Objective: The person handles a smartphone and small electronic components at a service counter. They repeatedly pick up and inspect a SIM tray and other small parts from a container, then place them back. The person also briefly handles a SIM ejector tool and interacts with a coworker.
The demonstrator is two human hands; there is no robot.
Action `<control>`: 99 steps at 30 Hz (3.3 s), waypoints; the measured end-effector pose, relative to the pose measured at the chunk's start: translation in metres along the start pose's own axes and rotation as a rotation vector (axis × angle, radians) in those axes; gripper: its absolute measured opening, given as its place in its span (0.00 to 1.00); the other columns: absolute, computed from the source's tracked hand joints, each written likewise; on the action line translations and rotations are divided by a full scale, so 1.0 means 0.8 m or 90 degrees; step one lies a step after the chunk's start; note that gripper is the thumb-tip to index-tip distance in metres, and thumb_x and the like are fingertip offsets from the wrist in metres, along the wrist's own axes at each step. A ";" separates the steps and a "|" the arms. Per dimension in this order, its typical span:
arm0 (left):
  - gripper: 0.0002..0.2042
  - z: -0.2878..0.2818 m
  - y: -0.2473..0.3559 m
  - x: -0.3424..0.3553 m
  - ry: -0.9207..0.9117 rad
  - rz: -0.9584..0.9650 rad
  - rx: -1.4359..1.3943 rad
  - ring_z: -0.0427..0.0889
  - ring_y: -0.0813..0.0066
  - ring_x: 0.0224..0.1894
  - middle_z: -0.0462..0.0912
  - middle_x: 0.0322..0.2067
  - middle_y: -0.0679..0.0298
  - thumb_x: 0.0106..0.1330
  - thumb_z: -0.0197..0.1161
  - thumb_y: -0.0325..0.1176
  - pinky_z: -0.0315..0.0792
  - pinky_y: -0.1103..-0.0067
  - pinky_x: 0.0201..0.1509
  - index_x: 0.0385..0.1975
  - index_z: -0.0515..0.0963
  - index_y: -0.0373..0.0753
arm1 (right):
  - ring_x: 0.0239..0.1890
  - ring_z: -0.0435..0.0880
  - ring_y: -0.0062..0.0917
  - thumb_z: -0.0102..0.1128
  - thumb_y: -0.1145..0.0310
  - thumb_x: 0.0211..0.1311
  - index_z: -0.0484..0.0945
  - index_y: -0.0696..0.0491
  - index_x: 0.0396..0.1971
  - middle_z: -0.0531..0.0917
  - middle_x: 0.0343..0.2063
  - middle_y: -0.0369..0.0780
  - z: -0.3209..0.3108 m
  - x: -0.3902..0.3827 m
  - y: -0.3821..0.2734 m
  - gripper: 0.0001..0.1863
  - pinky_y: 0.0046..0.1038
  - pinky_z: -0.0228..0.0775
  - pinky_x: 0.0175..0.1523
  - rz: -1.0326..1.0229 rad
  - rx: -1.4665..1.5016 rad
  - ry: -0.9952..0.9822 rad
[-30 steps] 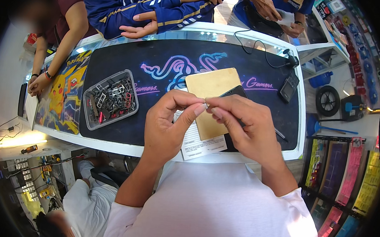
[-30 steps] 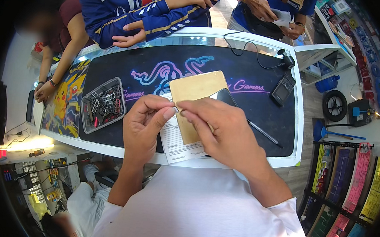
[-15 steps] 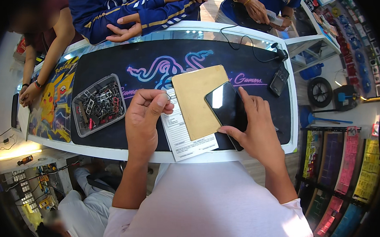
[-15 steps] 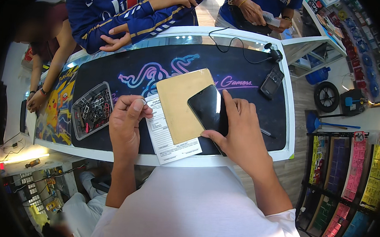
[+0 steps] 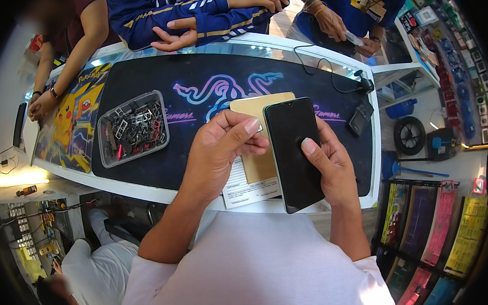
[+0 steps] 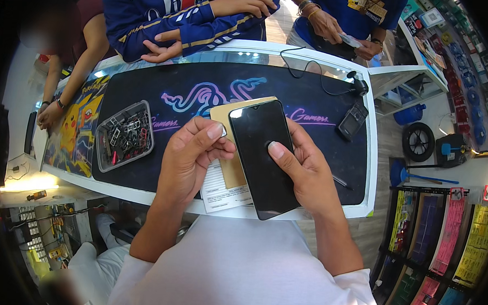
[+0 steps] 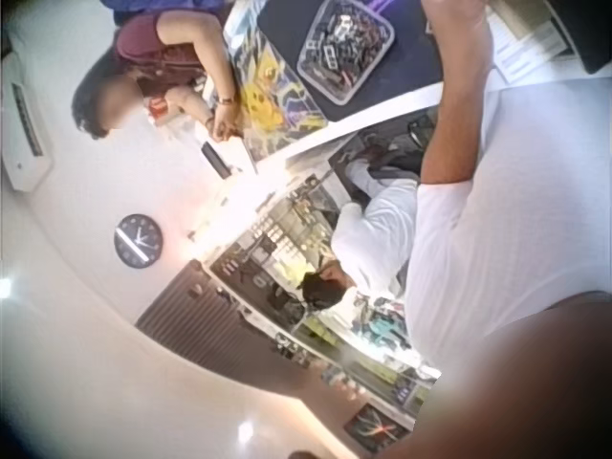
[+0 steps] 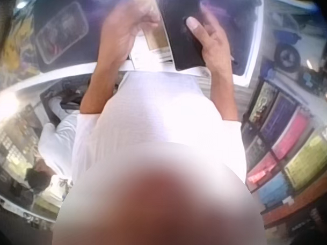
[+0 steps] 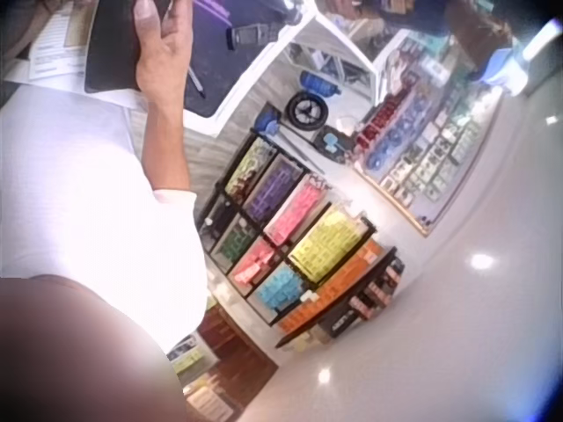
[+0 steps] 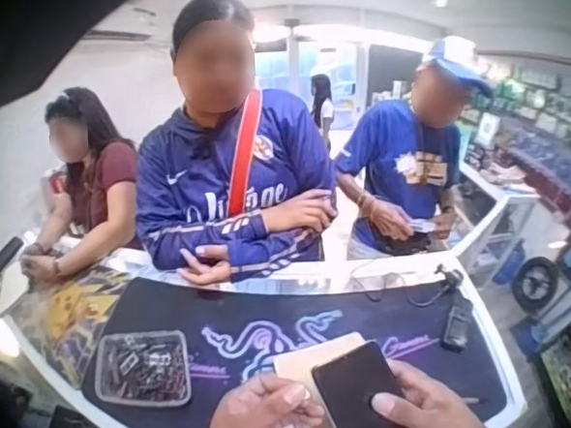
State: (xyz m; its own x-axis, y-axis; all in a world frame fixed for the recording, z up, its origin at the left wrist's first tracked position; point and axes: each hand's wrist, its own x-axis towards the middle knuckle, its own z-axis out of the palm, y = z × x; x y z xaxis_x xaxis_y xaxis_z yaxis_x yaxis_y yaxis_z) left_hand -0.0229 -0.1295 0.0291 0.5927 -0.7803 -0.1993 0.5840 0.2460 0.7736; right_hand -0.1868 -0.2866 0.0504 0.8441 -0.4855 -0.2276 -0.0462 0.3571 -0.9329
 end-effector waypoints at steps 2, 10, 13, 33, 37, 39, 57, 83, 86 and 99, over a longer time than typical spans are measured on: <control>0.10 0.000 0.003 0.002 0.002 0.003 0.018 0.90 0.72 0.40 0.87 0.37 0.57 0.78 0.66 0.34 0.85 0.80 0.47 0.46 0.79 0.32 | 0.53 0.87 0.20 0.66 0.64 0.76 0.65 0.60 0.75 0.84 0.58 0.41 0.002 0.004 0.003 0.34 0.24 0.80 0.59 0.005 0.018 -0.004; 0.10 0.002 0.011 0.005 0.017 0.006 0.129 0.89 0.77 0.35 0.87 0.35 0.59 0.77 0.69 0.33 0.84 0.83 0.43 0.45 0.79 0.33 | 0.58 0.83 0.19 0.64 0.66 0.79 0.63 0.60 0.77 0.83 0.60 0.41 0.008 0.008 0.014 0.33 0.24 0.75 0.63 -0.056 0.019 -0.025; 0.10 -0.002 0.016 0.009 0.027 -0.022 0.172 0.88 0.78 0.33 0.87 0.34 0.61 0.77 0.69 0.34 0.82 0.85 0.41 0.44 0.80 0.33 | 0.60 0.81 0.19 0.64 0.66 0.79 0.63 0.60 0.76 0.83 0.60 0.41 0.008 0.009 0.017 0.33 0.24 0.72 0.66 -0.096 -0.044 -0.020; 0.10 -0.003 0.001 0.014 0.018 0.050 0.096 0.85 0.77 0.42 0.85 0.40 0.61 0.81 0.64 0.38 0.79 0.79 0.53 0.44 0.78 0.37 | 0.64 0.81 0.23 0.64 0.64 0.78 0.64 0.60 0.75 0.80 0.64 0.43 0.019 0.012 0.025 0.33 0.28 0.72 0.69 -0.104 -0.051 0.024; 0.10 -0.002 -0.003 0.016 -0.005 0.047 0.070 0.85 0.78 0.44 0.86 0.42 0.62 0.80 0.65 0.38 0.78 0.78 0.55 0.47 0.78 0.37 | 0.64 0.81 0.23 0.66 0.63 0.77 0.64 0.61 0.76 0.81 0.63 0.43 0.022 0.013 0.024 0.35 0.29 0.72 0.69 -0.106 -0.012 0.016; 0.11 0.000 -0.003 0.016 -0.034 0.053 0.027 0.84 0.77 0.47 0.86 0.45 0.62 0.81 0.64 0.38 0.77 0.77 0.58 0.51 0.78 0.37 | 0.62 0.82 0.22 0.62 0.66 0.80 0.62 0.60 0.77 0.81 0.63 0.43 0.022 0.013 0.022 0.33 0.26 0.76 0.65 -0.075 0.047 0.011; 0.19 0.018 0.006 0.001 -0.083 0.151 0.036 0.81 0.78 0.54 0.83 0.52 0.62 0.82 0.61 0.36 0.74 0.77 0.64 0.66 0.72 0.37 | 0.53 0.88 0.20 0.64 0.60 0.78 0.63 0.60 0.77 0.84 0.58 0.41 0.025 0.011 0.010 0.36 0.24 0.83 0.58 0.088 0.281 -0.120; 0.14 0.002 0.013 -0.014 -0.054 0.164 0.135 0.83 0.77 0.54 0.84 0.53 0.58 0.80 0.61 0.26 0.76 0.77 0.63 0.61 0.76 0.29 | 0.59 0.82 0.20 0.66 0.67 0.78 0.64 0.61 0.75 0.82 0.60 0.41 0.036 0.012 0.007 0.33 0.24 0.75 0.63 -0.093 0.010 0.008; 0.12 0.000 0.006 -0.012 -0.043 0.139 0.082 0.84 0.76 0.52 0.86 0.52 0.58 0.79 0.62 0.26 0.77 0.76 0.63 0.58 0.78 0.29 | 0.59 0.82 0.19 0.66 0.67 0.78 0.64 0.61 0.75 0.82 0.60 0.41 0.036 0.011 0.009 0.33 0.23 0.75 0.62 -0.107 -0.022 0.016; 0.12 -0.004 0.004 -0.013 -0.040 0.137 0.089 0.84 0.76 0.52 0.87 0.50 0.58 0.79 0.64 0.29 0.78 0.76 0.63 0.56 0.80 0.30 | 0.61 0.82 0.21 0.65 0.69 0.78 0.63 0.62 0.76 0.81 0.63 0.44 0.035 0.010 0.010 0.34 0.24 0.74 0.64 -0.159 -0.055 0.002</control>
State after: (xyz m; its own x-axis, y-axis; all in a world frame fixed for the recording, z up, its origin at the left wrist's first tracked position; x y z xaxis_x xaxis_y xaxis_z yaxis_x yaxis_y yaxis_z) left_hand -0.0257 -0.1189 0.0317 0.6571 -0.7537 0.0138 0.3630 0.3324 0.8705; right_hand -0.1656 -0.2650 0.0488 0.8329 -0.5532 0.0121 0.1178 0.1559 -0.9807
